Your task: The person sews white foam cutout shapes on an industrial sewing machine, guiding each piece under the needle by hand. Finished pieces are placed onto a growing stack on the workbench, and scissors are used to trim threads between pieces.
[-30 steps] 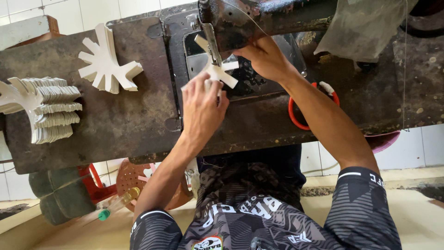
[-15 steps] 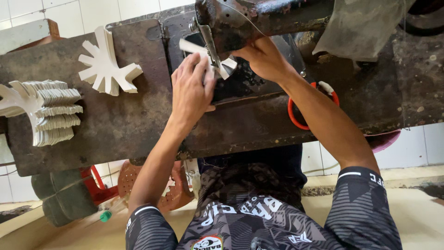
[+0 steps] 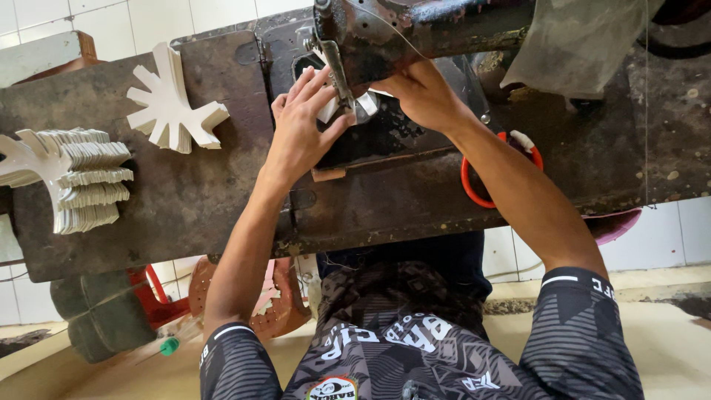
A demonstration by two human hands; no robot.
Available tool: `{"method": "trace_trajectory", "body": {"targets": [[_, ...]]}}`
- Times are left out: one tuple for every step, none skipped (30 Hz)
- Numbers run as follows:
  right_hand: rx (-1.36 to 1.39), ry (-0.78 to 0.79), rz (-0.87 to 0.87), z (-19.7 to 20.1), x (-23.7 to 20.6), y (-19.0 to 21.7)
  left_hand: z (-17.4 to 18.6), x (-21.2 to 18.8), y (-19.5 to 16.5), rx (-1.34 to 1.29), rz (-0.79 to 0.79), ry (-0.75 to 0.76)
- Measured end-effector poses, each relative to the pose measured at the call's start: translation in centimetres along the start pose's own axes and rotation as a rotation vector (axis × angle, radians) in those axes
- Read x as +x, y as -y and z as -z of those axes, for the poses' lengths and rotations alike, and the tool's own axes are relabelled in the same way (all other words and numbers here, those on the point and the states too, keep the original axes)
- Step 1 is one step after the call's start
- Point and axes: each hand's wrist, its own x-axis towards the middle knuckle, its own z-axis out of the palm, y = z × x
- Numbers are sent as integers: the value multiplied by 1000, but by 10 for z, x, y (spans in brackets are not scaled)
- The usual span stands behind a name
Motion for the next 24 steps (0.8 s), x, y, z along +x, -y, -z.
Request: {"method": "trace_trajectory", "body": {"targets": [[-9,-2,-1,0,1,0,0,1,0,0,-1,-2],[-19,-4,-2,1,0,-1,0,1,0,0,-3,-5],[-73,-1,24,2,0,-2,0,1,0,0,-7,-7],[-128,1,50,3,1,-3,0,1,0,0,-12,-9],[-181,3,74,3,1,-4,0,1,0,-1,-15,-9],[-167,2,74,4,0,-6,-1,1,0,-6,-15,-10],[-154,2,76,4,1,-7,-1,1,0,-11,-17,-13],[-143,2,80,5,1,-8,-1,2,0,-15,-21,-17],[-135,-7,47,6,1,-9,-1,2,1,-20,-26,-11],[-128,-15,13,6,0,-10,-1,3,1,-24,-32,-5],[-121,-21,-20,7,0,-10,-1,4,2,-29,-36,-1],[-124,-26,-19,7,0,-11,0,5,3,-12,-54,0],[-126,-31,-20,7,1,-12,1,7,5,4,-69,4],[-127,-36,-22,6,0,-12,3,7,6,21,-84,8],[-83,-34,4,7,1,-13,4,7,6,82,-80,6],[-39,-30,29,6,1,-13,6,6,6,143,-74,5],[6,-27,53,6,2,-14,8,4,5,204,-68,5],[-35,-39,36,6,1,-14,10,0,2,266,-107,-50],[-77,-50,19,7,0,-14,11,-7,-2,327,-146,-106],[-117,-59,-1,7,-1,-15,12,-16,-8,388,-181,-160],[-102,-60,13,7,-1,-16,11,-26,-14,383,-153,-154],[-87,-60,28,7,-2,-16,9,-37,-23,380,-126,-148],[-69,-60,41,6,-2,-17,7,-46,-32,375,-97,-139],[-67,-74,8,6,-2,-18,4,-53,-39,349,-76,-138]]}}
